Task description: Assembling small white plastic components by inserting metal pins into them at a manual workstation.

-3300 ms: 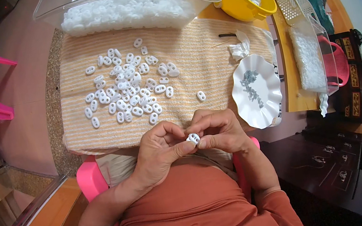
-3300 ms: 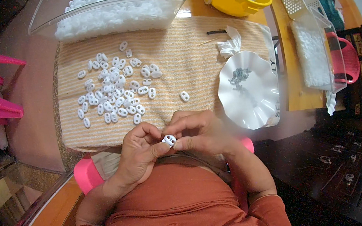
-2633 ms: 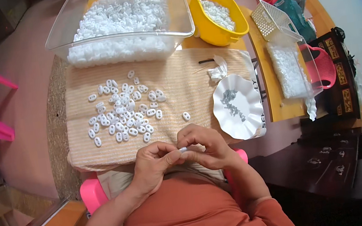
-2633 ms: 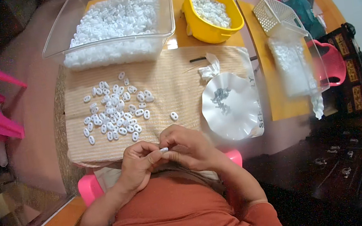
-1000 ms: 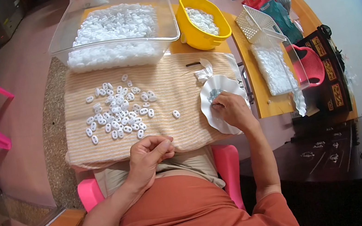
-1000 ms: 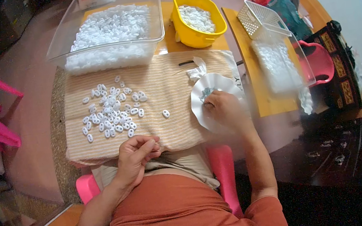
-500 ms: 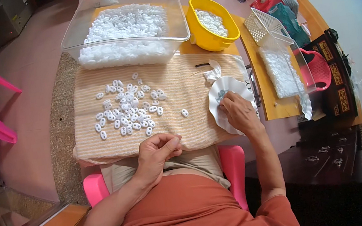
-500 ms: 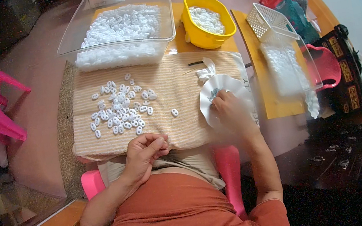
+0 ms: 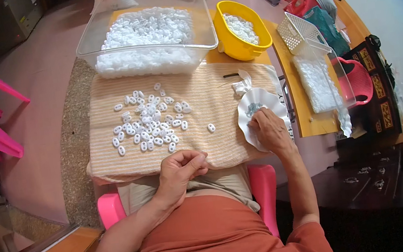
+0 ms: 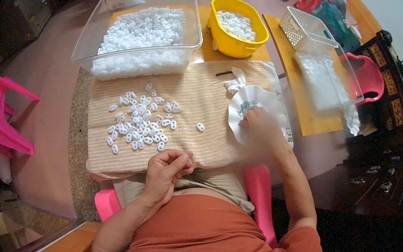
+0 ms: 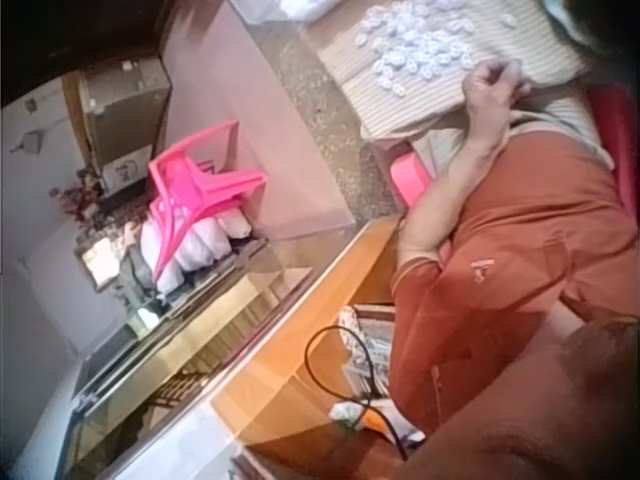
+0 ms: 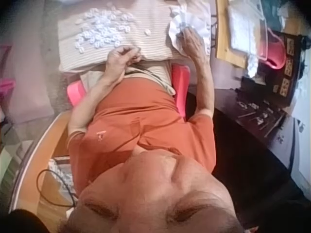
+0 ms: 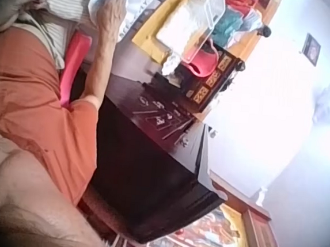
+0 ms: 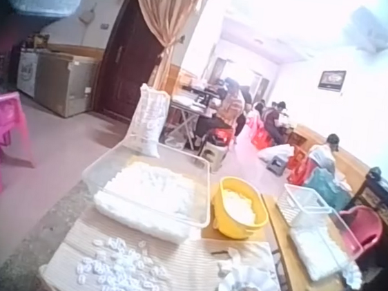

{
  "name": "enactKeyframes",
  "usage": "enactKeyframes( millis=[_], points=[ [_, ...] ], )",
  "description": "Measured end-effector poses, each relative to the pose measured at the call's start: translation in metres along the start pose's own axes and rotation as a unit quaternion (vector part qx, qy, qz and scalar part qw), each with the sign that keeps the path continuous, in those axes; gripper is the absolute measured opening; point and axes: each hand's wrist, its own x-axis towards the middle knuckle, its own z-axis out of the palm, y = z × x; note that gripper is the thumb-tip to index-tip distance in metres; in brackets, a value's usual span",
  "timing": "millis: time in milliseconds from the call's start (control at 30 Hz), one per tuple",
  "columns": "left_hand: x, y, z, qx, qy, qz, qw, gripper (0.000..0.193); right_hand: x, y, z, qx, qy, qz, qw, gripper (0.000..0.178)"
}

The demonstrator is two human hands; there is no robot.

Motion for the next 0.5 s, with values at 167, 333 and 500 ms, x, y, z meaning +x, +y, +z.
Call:
enactKeyframes(
  millis=[167, 333, 500],
  points=[
    [-0.001, 0.000, 0.000, 0.006, 0.001, -0.001, 1.000, 0.015, -0.003, -0.001, -0.002, 0.011, 0.012, 0.022, 1.000, 0.008],
    [-0.002, 0.000, 0.002, 0.030, -0.005, 0.021, 0.999, 0.016, -0.008, 0.010, 0.006, 0.026, 0.095, 0.013, 0.995, 0.009],
    [-0.003, -0.002, 0.002, 0.052, -0.005, 0.036, 0.998, 0.014, -0.011, 0.008, 0.003, 0.058, 0.121, 0.005, 0.991, 0.012]
  ],
)
